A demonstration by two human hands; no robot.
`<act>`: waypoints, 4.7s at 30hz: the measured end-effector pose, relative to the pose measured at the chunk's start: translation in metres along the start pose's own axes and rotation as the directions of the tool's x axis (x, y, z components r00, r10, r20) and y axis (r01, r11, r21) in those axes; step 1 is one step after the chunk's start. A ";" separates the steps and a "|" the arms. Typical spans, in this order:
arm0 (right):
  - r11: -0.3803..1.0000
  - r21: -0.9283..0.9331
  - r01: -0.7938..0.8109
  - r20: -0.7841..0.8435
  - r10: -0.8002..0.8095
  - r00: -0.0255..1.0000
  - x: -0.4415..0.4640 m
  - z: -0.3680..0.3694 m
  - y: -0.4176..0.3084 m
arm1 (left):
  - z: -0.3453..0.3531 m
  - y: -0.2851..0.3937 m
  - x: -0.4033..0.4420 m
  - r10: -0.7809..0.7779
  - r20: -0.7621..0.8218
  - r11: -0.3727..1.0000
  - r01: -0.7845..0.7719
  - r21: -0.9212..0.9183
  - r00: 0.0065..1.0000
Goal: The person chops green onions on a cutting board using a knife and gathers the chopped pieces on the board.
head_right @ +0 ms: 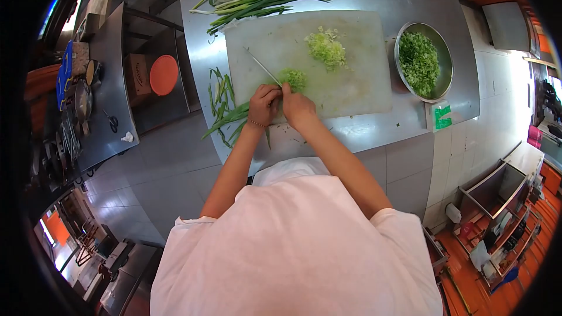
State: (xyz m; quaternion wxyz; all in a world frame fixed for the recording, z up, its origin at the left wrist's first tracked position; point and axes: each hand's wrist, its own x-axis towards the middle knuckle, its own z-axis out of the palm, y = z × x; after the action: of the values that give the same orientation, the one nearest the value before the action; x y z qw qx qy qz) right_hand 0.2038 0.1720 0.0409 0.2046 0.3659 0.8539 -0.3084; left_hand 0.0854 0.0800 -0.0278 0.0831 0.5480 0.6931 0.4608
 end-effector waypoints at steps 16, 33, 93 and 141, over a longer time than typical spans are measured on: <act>0.999 0.032 -0.016 0.005 0.016 1.000 -0.010 0.009 0.010 | 0.001 -0.004 -0.004 0.016 -0.010 0.998 -0.017 -0.064 1.000; 1.000 -0.016 -0.005 0.016 0.005 1.000 -0.028 0.002 0.007 | -0.009 -0.006 0.000 -0.062 0.040 0.989 0.067 -0.130 0.997; 0.999 0.050 -0.021 0.030 0.020 0.999 -0.001 0.011 -0.010 | -0.013 -0.007 -0.009 0.023 0.021 1.000 -0.024 0.013 1.000; 0.998 0.032 -0.061 0.051 0.059 0.997 -0.037 0.005 -0.012 | -0.031 -0.009 -0.011 0.139 0.178 0.977 -0.165 0.138 0.974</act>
State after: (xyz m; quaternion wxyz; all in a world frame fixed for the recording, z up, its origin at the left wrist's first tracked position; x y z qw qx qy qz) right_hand 0.2194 0.1436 0.0634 0.2289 0.3868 0.8318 -0.3257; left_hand 0.0645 0.0544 -0.0214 0.0633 0.6410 0.6726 0.3642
